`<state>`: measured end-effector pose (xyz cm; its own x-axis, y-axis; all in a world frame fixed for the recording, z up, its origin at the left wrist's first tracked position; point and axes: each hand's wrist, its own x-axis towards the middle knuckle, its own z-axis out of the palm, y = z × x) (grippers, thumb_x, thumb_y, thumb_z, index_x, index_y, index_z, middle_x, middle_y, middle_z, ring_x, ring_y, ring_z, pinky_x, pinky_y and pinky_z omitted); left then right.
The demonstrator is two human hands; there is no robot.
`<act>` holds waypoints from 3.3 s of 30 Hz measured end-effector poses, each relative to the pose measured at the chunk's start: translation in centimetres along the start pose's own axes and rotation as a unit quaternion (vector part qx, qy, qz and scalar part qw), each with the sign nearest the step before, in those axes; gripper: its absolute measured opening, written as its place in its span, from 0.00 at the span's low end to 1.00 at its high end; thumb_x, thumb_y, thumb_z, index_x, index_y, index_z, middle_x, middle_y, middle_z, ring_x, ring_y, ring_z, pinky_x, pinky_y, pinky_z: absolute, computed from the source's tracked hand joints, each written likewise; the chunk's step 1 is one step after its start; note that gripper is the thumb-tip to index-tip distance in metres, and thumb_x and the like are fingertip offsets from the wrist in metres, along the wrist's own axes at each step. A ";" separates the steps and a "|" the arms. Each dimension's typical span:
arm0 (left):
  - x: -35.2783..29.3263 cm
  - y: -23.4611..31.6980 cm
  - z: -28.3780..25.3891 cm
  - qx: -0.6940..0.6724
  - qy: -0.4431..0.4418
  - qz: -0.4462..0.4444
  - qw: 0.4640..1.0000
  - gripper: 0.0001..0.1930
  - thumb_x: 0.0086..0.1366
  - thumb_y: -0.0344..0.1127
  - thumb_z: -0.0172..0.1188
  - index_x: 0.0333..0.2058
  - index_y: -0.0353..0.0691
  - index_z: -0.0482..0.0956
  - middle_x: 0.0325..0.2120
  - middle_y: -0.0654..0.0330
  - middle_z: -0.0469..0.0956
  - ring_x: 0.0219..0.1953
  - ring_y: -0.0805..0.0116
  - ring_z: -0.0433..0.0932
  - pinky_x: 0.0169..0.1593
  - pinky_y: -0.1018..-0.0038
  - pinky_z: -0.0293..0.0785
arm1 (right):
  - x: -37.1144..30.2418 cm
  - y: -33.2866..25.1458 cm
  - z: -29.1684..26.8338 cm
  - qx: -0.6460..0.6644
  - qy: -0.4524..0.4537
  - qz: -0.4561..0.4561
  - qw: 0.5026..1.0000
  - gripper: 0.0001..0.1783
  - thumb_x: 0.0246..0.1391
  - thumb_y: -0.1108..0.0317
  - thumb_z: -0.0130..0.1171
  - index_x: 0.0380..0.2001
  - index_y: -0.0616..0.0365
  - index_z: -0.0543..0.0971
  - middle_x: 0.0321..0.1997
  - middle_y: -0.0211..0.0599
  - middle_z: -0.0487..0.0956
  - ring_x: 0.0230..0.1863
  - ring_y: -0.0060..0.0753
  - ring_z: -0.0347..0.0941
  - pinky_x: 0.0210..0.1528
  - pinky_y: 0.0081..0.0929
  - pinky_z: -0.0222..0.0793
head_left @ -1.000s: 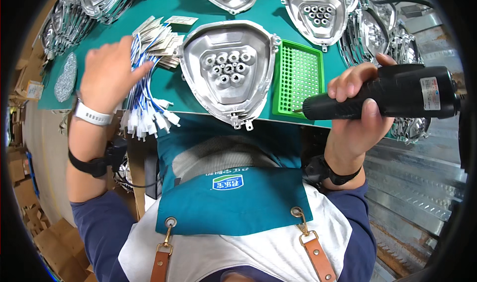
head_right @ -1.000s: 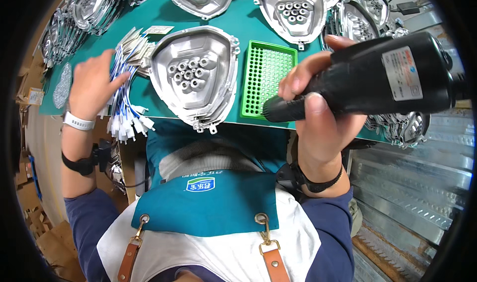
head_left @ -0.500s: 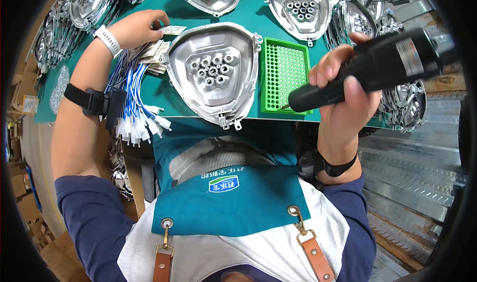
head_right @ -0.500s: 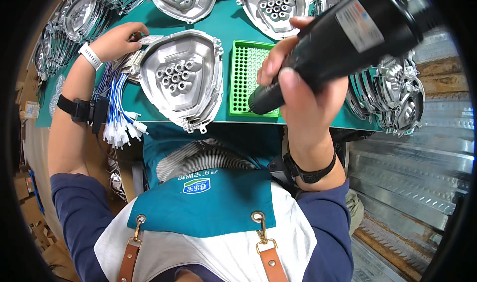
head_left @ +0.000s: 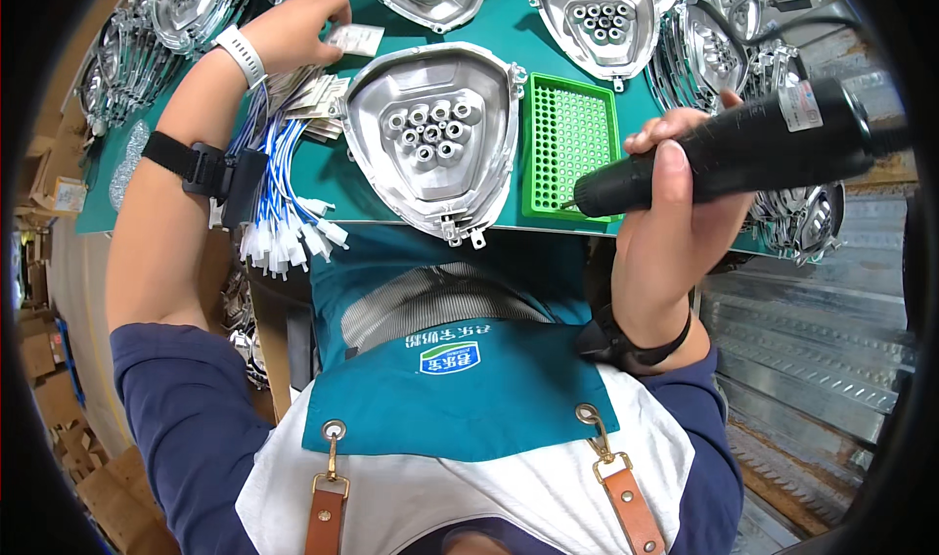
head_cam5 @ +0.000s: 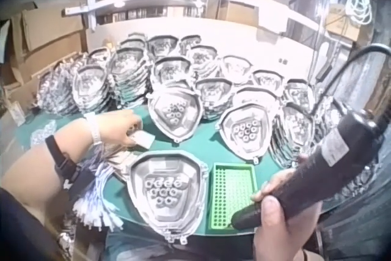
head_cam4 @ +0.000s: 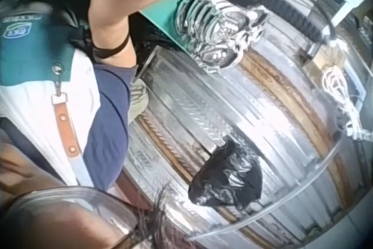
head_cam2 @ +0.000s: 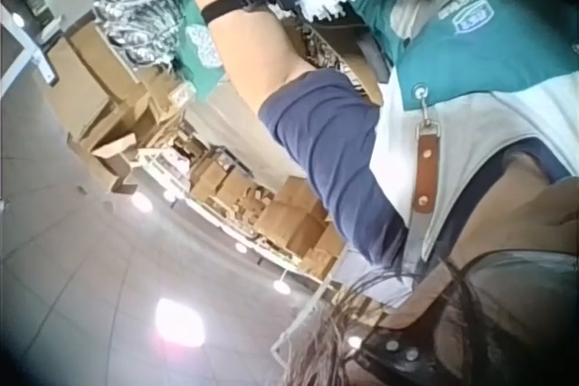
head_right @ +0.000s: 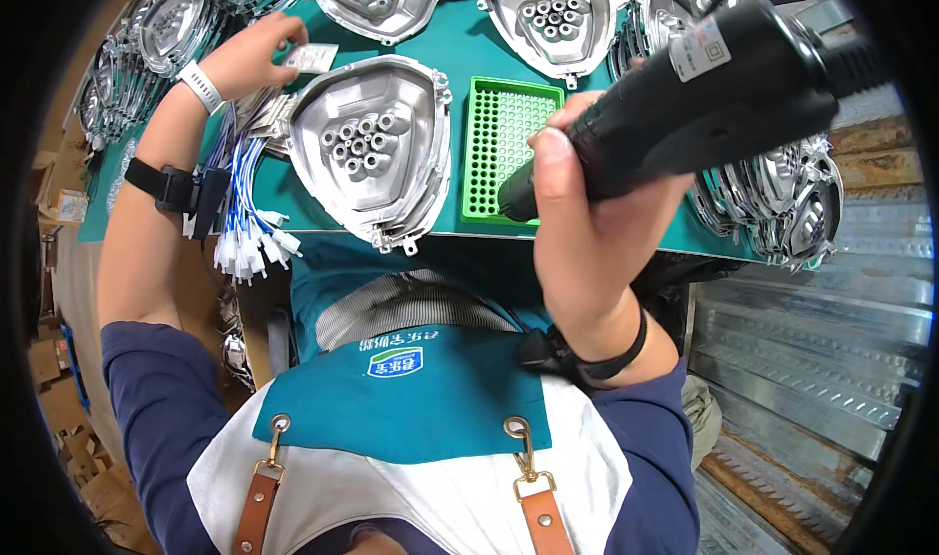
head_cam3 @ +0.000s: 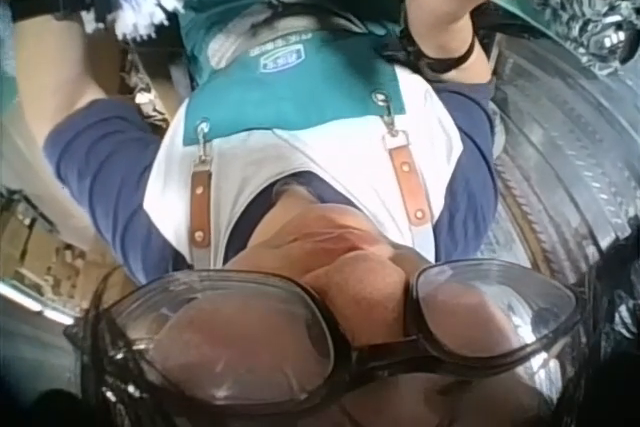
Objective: Assembling electronic components into metal housings using an electric screwdriver at a manufacturing workstation.
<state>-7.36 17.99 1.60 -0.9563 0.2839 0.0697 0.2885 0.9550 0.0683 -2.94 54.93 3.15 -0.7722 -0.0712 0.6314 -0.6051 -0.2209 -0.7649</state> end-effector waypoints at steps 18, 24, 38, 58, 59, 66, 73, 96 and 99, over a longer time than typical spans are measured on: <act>-12.2 17.0 -7.0 -0.060 0.431 0.042 0.899 0.26 0.48 0.33 0.67 0.45 0.27 0.73 0.43 0.50 0.75 0.44 0.60 0.73 0.50 0.68 0.66 | 2.7 -4.5 -2.2 0.360 -0.056 -0.084 0.927 0.30 0.44 0.64 0.54 0.54 0.59 0.65 0.31 0.34 0.62 0.32 0.28 0.59 0.36 0.27 0.59; -8.4 17.8 0.4 -0.119 0.313 -0.068 0.940 0.21 0.43 0.33 0.68 0.40 0.42 0.76 0.38 0.60 0.74 0.43 0.58 0.70 0.48 0.64 0.64 | 1.9 -4.4 3.9 0.289 -0.089 -0.171 0.938 0.29 0.40 0.62 0.57 0.49 0.57 0.69 0.29 0.33 0.64 0.30 0.27 0.62 0.36 0.26 0.59; -8.4 18.2 1.3 -0.143 0.285 -0.108 0.942 0.21 0.43 0.32 0.68 0.39 0.41 0.75 0.39 0.61 0.73 0.45 0.60 0.69 0.51 0.64 0.62 | 2.0 -1.4 8.4 0.149 -0.132 -0.176 0.964 0.38 0.52 0.62 0.59 0.57 0.60 0.49 0.29 0.41 0.69 0.26 0.30 0.68 0.31 0.29 0.70; -8.3 18.3 2.1 -0.154 0.311 -0.109 0.931 0.20 0.42 0.30 0.68 0.37 0.42 0.73 0.38 0.61 0.75 0.45 0.63 0.72 0.52 0.63 0.59 | 2.0 0.5 10.1 0.177 -0.184 -0.160 0.953 0.32 0.46 0.77 0.57 0.53 0.66 0.54 0.29 0.45 0.72 0.26 0.32 0.70 0.29 0.28 0.71; -8.3 18.2 2.0 -0.148 0.314 -0.111 0.931 0.20 0.43 0.30 0.68 0.37 0.43 0.73 0.38 0.62 0.75 0.45 0.64 0.72 0.52 0.62 0.58 | 1.7 0.2 10.5 0.201 -0.178 -0.129 0.955 0.31 0.43 0.81 0.53 0.52 0.68 0.54 0.28 0.45 0.73 0.26 0.32 0.71 0.31 0.26 0.71; -8.2 18.6 2.4 -0.153 0.323 -0.105 0.928 0.19 0.44 0.32 0.68 0.37 0.43 0.73 0.37 0.62 0.75 0.45 0.64 0.72 0.53 0.62 0.57 | 2.8 -0.3 9.5 0.153 -0.192 -0.082 0.966 0.29 0.51 0.72 0.52 0.56 0.61 0.56 0.29 0.37 0.70 0.30 0.30 0.66 0.37 0.35 0.67; -8.2 18.7 2.2 -0.132 0.314 -0.109 0.934 0.18 0.46 0.35 0.67 0.38 0.42 0.74 0.38 0.63 0.76 0.46 0.64 0.72 0.54 0.62 0.57 | 2.6 -5.8 2.1 0.315 -0.132 -0.127 0.931 0.29 0.47 0.57 0.55 0.52 0.55 0.66 0.29 0.31 0.63 0.31 0.28 0.65 0.34 0.26 0.62; -7.9 19.9 1.2 -0.099 0.275 -0.103 0.951 0.20 0.42 0.34 0.67 0.36 0.41 0.73 0.32 0.62 0.75 0.40 0.61 0.72 0.48 0.65 0.59 | 1.6 1.5 -1.6 0.179 -0.131 -0.047 0.974 0.35 0.49 0.61 0.57 0.55 0.66 0.55 0.23 0.40 0.67 0.20 0.30 0.65 0.22 0.26 0.64; -7.9 20.1 1.3 -0.098 0.270 -0.111 0.951 0.20 0.42 0.34 0.68 0.36 0.41 0.73 0.32 0.61 0.75 0.40 0.61 0.72 0.48 0.65 0.59 | 2.2 1.9 -1.4 0.208 -0.172 -0.022 0.963 0.35 0.47 0.61 0.60 0.54 0.66 0.58 0.22 0.39 0.68 0.19 0.29 0.64 0.21 0.27 0.65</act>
<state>5.97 35.05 1.10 -0.8462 -0.0586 0.5297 0.1367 0.9368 0.3219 -6.03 55.75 2.93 -0.5948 -0.3543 0.7215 -0.4504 -0.5965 -0.6643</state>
